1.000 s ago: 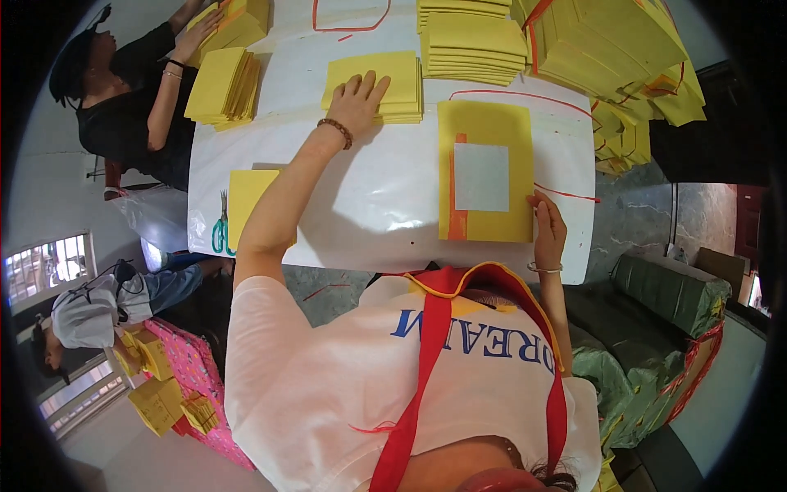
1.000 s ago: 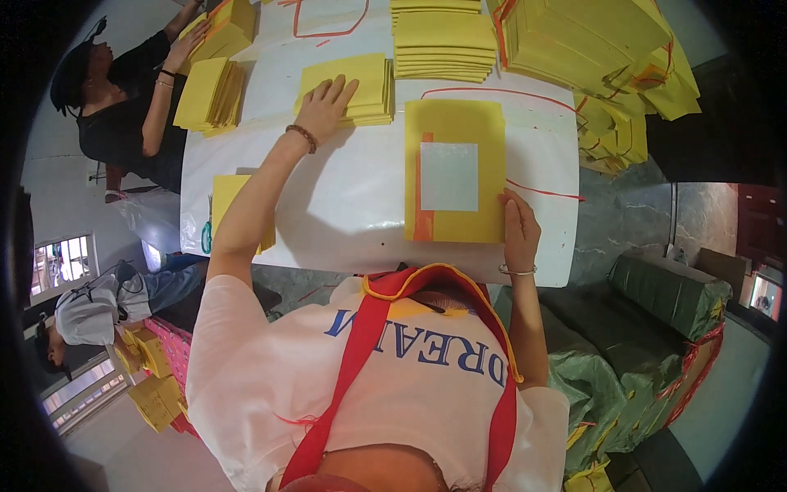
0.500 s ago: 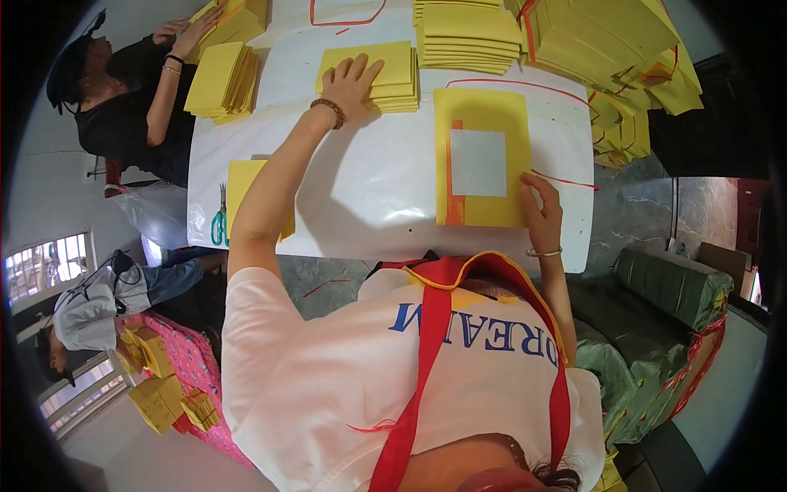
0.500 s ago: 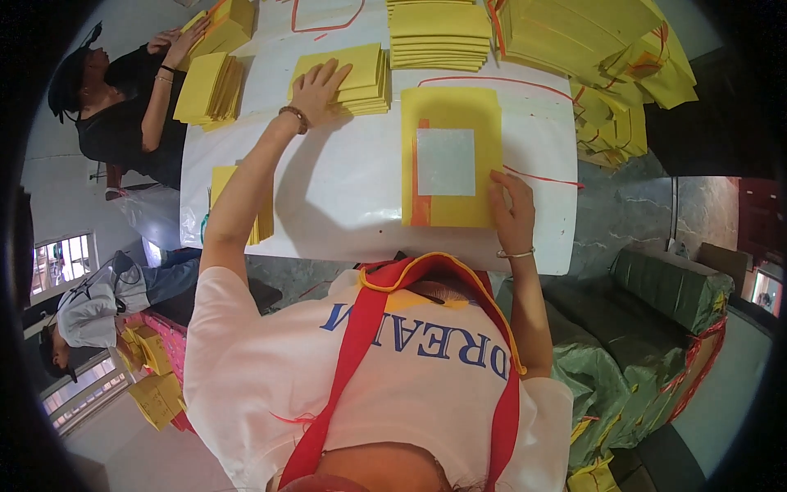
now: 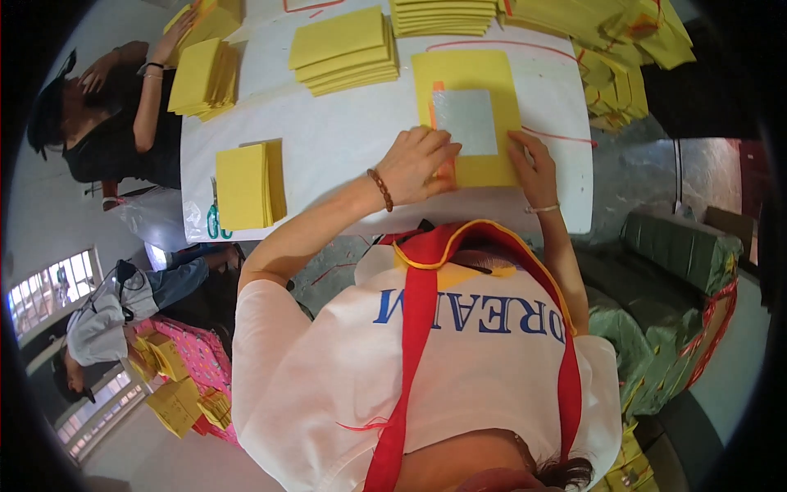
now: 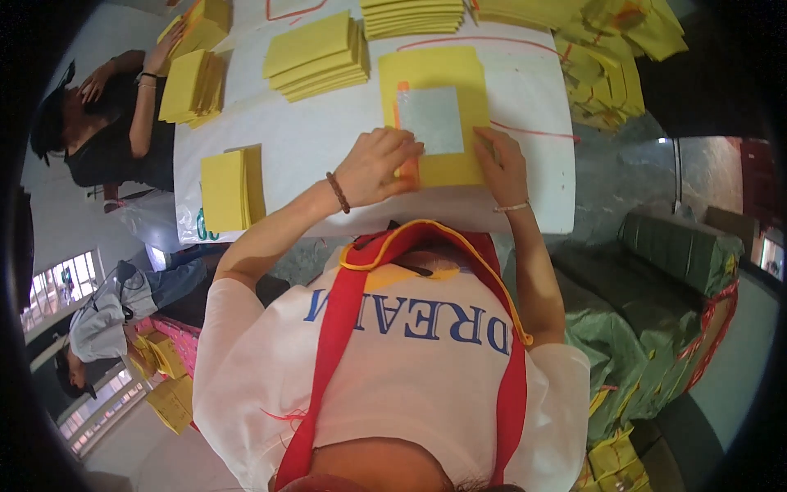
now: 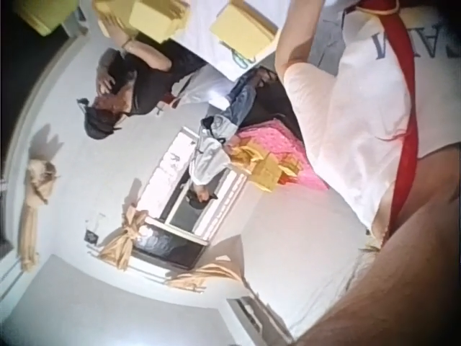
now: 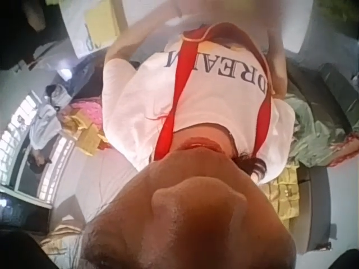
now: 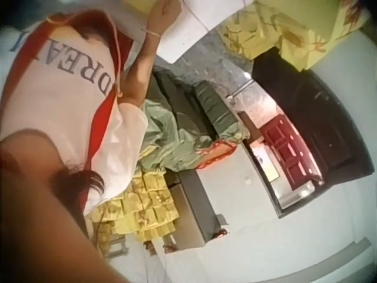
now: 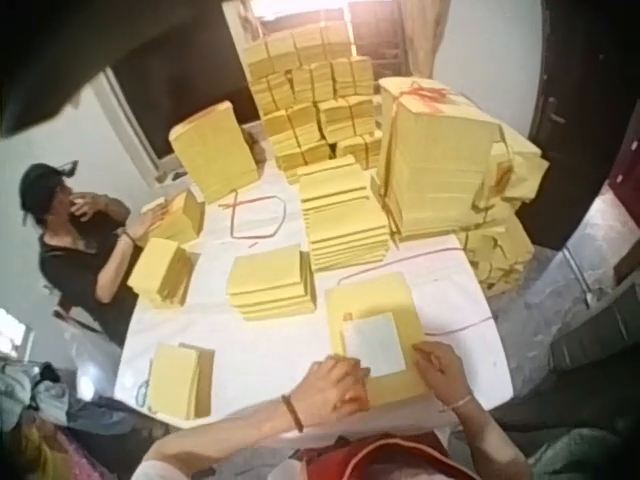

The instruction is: Folding and stacking yellow paper sheets on a workstation.

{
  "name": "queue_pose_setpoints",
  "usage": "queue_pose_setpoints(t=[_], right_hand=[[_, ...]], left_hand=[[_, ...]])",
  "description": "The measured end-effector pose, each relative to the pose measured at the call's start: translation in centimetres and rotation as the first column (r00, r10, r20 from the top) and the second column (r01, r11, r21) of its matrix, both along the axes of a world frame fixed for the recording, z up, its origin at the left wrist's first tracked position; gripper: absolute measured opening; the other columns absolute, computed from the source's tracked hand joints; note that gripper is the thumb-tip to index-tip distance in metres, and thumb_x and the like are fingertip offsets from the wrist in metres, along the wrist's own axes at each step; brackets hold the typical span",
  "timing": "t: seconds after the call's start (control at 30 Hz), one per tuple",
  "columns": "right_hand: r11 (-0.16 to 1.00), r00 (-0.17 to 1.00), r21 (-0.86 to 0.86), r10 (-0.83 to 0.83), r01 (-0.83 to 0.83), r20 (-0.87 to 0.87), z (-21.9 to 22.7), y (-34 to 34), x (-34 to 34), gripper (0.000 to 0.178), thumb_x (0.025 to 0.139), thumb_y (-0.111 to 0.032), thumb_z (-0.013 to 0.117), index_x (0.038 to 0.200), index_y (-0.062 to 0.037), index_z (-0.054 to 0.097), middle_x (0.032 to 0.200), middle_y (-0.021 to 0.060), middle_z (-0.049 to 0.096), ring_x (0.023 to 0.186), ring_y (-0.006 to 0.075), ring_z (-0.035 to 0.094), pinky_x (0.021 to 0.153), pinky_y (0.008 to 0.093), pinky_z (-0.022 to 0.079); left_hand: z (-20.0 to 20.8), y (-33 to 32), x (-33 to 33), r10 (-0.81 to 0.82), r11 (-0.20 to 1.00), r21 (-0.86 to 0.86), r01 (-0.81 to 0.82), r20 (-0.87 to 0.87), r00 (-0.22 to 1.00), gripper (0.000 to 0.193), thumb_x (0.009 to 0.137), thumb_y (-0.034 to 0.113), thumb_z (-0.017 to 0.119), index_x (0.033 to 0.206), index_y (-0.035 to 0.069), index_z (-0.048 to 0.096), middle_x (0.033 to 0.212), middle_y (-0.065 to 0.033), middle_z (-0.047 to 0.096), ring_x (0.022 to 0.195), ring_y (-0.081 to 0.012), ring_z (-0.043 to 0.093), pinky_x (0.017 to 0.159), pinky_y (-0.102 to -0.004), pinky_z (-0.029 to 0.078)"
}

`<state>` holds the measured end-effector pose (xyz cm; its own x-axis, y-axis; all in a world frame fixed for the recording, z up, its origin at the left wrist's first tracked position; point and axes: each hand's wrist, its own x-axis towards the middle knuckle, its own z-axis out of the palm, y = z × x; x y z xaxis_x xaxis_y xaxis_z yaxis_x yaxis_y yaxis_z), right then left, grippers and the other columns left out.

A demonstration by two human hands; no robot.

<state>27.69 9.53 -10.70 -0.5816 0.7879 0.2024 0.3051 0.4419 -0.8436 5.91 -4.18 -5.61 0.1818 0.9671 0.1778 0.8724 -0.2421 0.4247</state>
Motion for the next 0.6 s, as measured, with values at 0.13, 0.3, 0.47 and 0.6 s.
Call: queue_pose_setpoints(t=[0.13,0.3,0.47,0.6], right_hand=[[1.000,0.999,-0.002,0.004,-0.004,-0.033,-0.1,0.2,-0.2,0.024,0.084,-0.014,0.058,0.106,-0.0058,0.061,0.104,0.0097,0.062,0.099,0.0233,0.056,0.088,0.0319,0.041],[0.934,0.989,-0.357,-0.040,-0.013,-0.140,0.2,0.3,0.1,0.030,0.093,-0.025,0.047,0.105,-0.0022,0.062,0.104,0.0078,0.062,0.100,0.0173,0.054,0.089,0.0290,0.039],[0.926,0.990,-0.376,-0.029,-0.026,-0.140,1.0,0.4,0.1,0.045,0.097,-0.033,0.032,0.106,-0.0007,0.062,0.106,0.0096,0.060,0.104,0.0174,0.051,0.093,0.0288,0.036],[0.925,0.991,-0.377,-0.018,-0.033,-0.132,1.0,0.6,0.1,0.050,0.098,-0.035,0.026,0.105,-0.0009,0.062,0.108,0.0104,0.059,0.104,0.0187,0.051,0.094,0.0299,0.034]], left_hand=[[-0.7,-0.5,1.0,-0.012,0.998,0.065,0.015,-0.052,0.999,0.058,0.067,0.030,0.073,0.114,0.003,0.053,0.112,-0.0127,0.051,0.101,-0.0301,0.048,0.084,-0.0390,0.039],[-0.1,0.7,0.1,-0.080,0.993,-0.062,0.096,0.220,0.972,0.036,0.073,0.022,0.069,0.103,0.004,0.060,0.096,-0.0110,0.057,0.091,-0.0267,0.054,0.077,-0.0352,0.044],[-0.2,2.1,-0.8,-0.071,0.944,-0.272,0.186,0.382,0.922,0.019,0.080,0.017,0.063,0.092,0.002,0.064,0.080,-0.0112,0.060,0.075,-0.0252,0.058,0.068,-0.0322,0.047],[-0.3,3.0,-1.7,-0.014,0.897,-0.390,0.211,0.451,0.892,0.019,0.085,0.018,0.059,0.091,0.001,0.064,0.079,-0.0119,0.063,0.072,-0.0213,0.061,0.067,-0.0295,0.047]])
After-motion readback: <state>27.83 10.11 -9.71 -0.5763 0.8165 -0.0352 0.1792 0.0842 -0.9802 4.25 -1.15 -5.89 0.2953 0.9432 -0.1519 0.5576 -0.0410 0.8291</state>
